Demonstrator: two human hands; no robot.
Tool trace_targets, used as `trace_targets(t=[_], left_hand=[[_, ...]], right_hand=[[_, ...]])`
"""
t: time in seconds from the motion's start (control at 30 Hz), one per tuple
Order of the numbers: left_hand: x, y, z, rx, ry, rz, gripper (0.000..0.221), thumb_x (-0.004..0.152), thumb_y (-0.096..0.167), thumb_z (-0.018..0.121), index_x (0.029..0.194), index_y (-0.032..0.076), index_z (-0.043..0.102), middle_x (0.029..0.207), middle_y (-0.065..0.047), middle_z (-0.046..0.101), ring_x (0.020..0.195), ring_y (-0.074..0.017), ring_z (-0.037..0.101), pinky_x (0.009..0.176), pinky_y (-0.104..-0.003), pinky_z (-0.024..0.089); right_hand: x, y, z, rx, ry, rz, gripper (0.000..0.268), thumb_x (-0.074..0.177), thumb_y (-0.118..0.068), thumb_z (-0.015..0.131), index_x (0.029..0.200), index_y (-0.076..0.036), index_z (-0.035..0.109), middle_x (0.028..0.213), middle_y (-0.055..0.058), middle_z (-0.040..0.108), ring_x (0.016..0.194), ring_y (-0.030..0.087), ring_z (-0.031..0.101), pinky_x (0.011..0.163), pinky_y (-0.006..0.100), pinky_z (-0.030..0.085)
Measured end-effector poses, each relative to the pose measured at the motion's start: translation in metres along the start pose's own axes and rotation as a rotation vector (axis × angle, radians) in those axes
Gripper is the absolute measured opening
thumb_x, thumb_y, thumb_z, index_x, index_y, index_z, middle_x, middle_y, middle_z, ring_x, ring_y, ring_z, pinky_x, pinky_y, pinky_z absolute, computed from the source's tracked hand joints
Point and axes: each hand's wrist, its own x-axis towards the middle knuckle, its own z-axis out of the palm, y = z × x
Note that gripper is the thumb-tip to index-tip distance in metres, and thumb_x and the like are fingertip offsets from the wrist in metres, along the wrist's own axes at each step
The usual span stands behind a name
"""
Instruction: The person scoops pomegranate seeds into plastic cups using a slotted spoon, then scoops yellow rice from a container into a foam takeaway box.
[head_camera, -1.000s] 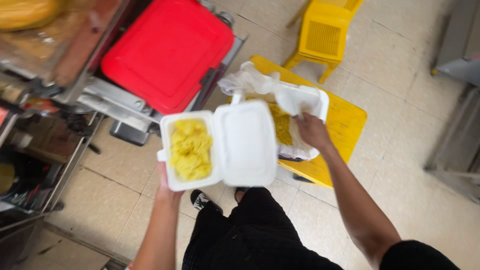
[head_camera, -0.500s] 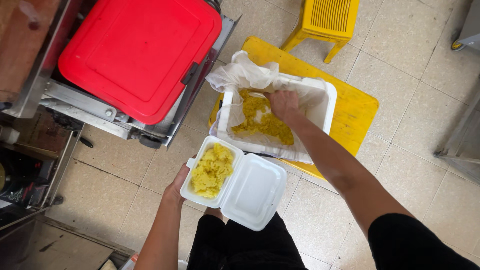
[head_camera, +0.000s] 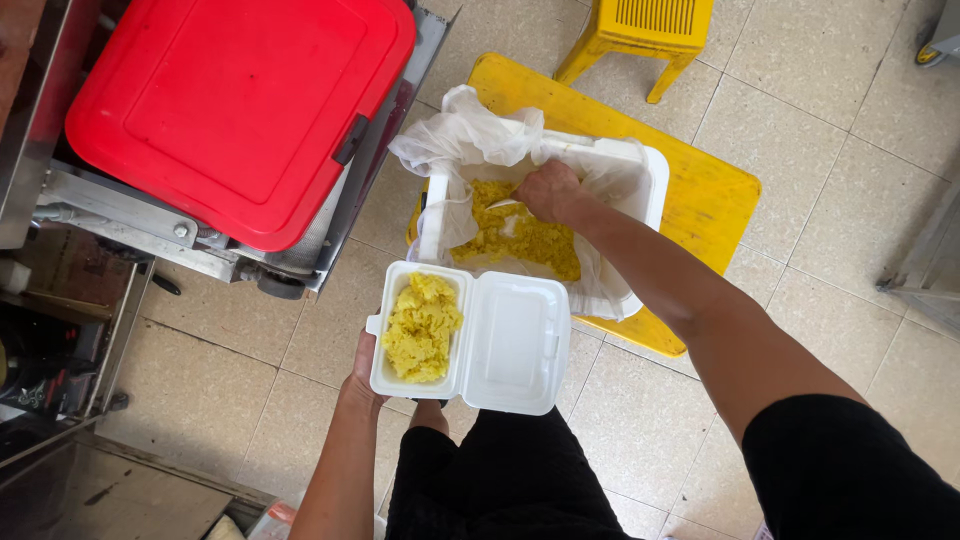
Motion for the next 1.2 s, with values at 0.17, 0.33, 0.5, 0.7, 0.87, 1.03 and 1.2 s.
trace_targets(t=[0.17, 0.33, 0.5, 0.7, 0.87, 1.03, 1.2], left_hand=[[0.003, 0.000, -0.003, -0.043, 0.023, 0.011, 0.065, 0.100, 0.052, 0.038, 0.140, 0.004, 0.056, 0.129, -0.017, 0.069, 0.107, -0.0286, 0.072, 0.086, -0.044, 0.062], [-0.002, 0.006, 0.001, -0.021, -0.003, -0.014, 0.066, 0.100, 0.052, 0.038, 0.140, 0.003, 0.056, 0.129, -0.018, 0.068, 0.107, -0.0294, 0.072, 0.087, -0.044, 0.062], [-0.001, 0.006, 0.002, 0.007, 0.022, 0.006, 0.063, 0.100, 0.050, 0.040, 0.140, 0.003, 0.056, 0.129, -0.018, 0.069, 0.107, -0.0293, 0.072, 0.085, -0.044, 0.061], [-0.001, -0.004, 0.004, -0.054, 0.030, 0.040, 0.063, 0.099, 0.050, 0.041, 0.138, 0.003, 0.057, 0.127, -0.017, 0.069, 0.105, -0.0287, 0.073, 0.084, -0.043, 0.063], [-0.002, -0.002, 0.006, -0.036, 0.034, 0.041, 0.065, 0.100, 0.051, 0.044, 0.140, 0.001, 0.057, 0.127, -0.019, 0.069, 0.106, -0.0290, 0.072, 0.085, -0.044, 0.062], [-0.003, -0.004, 0.009, -0.078, 0.041, 0.035, 0.069, 0.096, 0.058, 0.041, 0.137, 0.004, 0.058, 0.125, -0.017, 0.070, 0.104, -0.0290, 0.073, 0.083, -0.044, 0.063], [-0.004, -0.002, 0.011, -0.053, 0.007, 0.081, 0.062, 0.101, 0.049, 0.045, 0.140, 0.002, 0.056, 0.129, -0.017, 0.068, 0.108, -0.0292, 0.071, 0.088, -0.045, 0.062]], right_hand=[[-0.026, 0.002, 0.026, 0.177, -0.062, 0.057, 0.043, 0.094, -0.025, 0.062, 0.135, -0.039, 0.066, 0.116, 0.005, 0.074, 0.111, 0.026, 0.069, 0.091, 0.045, 0.056], [-0.067, 0.002, 0.008, 0.287, -0.009, 0.115, 0.058, 0.094, -0.019, 0.057, 0.147, -0.043, 0.052, 0.117, 0.007, 0.072, 0.108, 0.028, 0.070, 0.089, 0.046, 0.057], [-0.054, -0.011, -0.003, 0.278, 0.038, 0.150, 0.063, 0.097, -0.012, 0.049, 0.152, -0.042, 0.047, 0.117, 0.010, 0.072, 0.104, 0.029, 0.071, 0.087, 0.045, 0.057], [-0.034, -0.006, 0.012, 0.106, 0.019, 0.013, 0.050, 0.101, -0.017, 0.047, 0.145, -0.041, 0.055, 0.113, 0.005, 0.073, 0.104, 0.025, 0.071, 0.084, 0.044, 0.058], [-0.052, -0.011, 0.018, 0.114, 0.080, -0.071, 0.050, 0.101, -0.020, 0.046, 0.146, -0.039, 0.056, 0.106, 0.003, 0.073, 0.094, 0.025, 0.073, 0.075, 0.042, 0.060], [-0.064, -0.016, 0.020, 0.327, 0.037, -0.046, 0.046, 0.103, -0.023, 0.050, 0.144, -0.040, 0.058, 0.111, 0.004, 0.073, 0.101, 0.025, 0.070, 0.083, 0.043, 0.058], [-0.058, 0.002, 0.042, 0.681, -0.042, -0.056, 0.042, 0.099, -0.036, 0.055, 0.140, -0.040, 0.062, 0.128, 0.003, 0.071, 0.118, 0.023, 0.064, 0.100, 0.039, 0.049]])
